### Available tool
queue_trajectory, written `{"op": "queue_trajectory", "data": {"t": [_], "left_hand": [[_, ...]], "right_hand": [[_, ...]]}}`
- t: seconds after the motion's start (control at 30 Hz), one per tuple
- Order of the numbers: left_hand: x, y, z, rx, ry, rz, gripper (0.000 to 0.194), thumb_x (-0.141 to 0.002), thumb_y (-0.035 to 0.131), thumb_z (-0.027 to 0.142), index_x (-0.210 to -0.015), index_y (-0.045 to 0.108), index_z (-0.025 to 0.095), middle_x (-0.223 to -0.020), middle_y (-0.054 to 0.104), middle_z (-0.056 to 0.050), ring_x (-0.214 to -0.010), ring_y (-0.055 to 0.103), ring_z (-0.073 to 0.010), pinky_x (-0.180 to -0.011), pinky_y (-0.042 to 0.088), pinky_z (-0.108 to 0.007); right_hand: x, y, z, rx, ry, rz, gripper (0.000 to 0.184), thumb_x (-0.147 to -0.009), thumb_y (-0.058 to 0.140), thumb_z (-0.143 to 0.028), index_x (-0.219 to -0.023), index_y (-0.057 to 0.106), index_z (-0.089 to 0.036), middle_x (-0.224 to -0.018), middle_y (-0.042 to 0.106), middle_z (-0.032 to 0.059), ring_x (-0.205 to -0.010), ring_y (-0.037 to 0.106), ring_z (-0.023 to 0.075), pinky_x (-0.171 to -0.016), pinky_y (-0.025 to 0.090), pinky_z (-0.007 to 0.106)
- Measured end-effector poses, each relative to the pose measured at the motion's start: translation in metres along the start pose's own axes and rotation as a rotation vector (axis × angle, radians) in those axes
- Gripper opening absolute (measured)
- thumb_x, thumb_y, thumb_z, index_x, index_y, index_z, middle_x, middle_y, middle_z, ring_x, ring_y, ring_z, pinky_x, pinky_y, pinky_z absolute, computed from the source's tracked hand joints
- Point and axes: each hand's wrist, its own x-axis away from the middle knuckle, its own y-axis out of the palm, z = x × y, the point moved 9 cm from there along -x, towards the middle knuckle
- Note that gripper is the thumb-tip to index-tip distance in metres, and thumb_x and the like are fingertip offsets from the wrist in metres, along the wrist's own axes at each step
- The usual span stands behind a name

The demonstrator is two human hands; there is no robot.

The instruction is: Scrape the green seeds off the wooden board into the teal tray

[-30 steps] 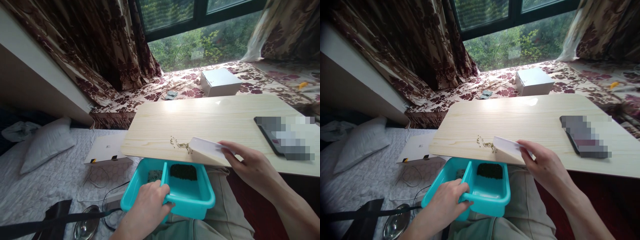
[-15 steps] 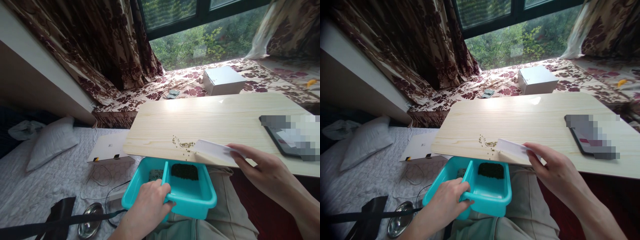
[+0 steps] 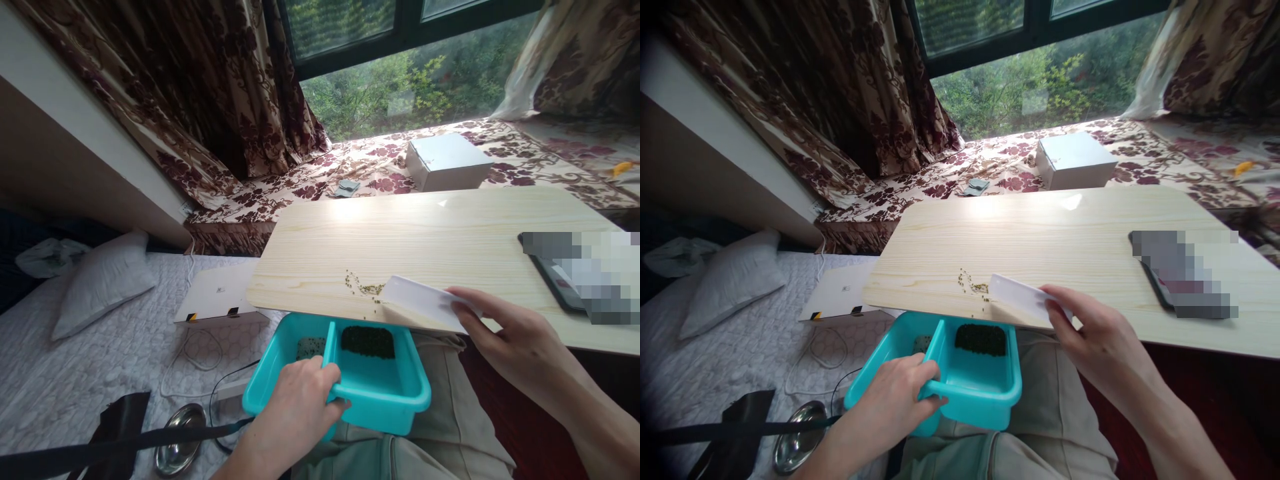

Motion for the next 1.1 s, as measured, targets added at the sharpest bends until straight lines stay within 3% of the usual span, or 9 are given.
{"op": "queue_trajectory", "data": {"t": [0.23,1.1], "left_hand": [[0.001,-0.001,-0.001,-0.002,0.003,0.001,0.013,-0.093,0.075,0.034,-0.095,0.068,0.024,-0.097,0.071,-0.001,-0.096,0.068,-0.0240,-0.074,0.044,-0.030],[0.000,0.000,-0.003,-0.019,0.010,-0.001,0.012,-0.094,0.073,0.034,-0.095,0.068,0.024,-0.099,0.071,-0.002,-0.098,0.068,-0.0260,-0.076,0.047,-0.032]], "right_hand": [[-0.004,0.012,-0.011,-0.001,-0.020,-0.072,0.029,-0.091,0.055,-0.040,-0.099,0.080,-0.027,-0.092,0.084,0.0049,-0.076,0.079,0.0253,-0.068,0.063,0.034],[-0.006,0.020,-0.030,-0.041,-0.121,-0.081,0.029,-0.094,0.053,-0.036,-0.099,0.079,-0.024,-0.089,0.084,0.0069,-0.071,0.079,0.0243,-0.070,0.064,0.033]]}}
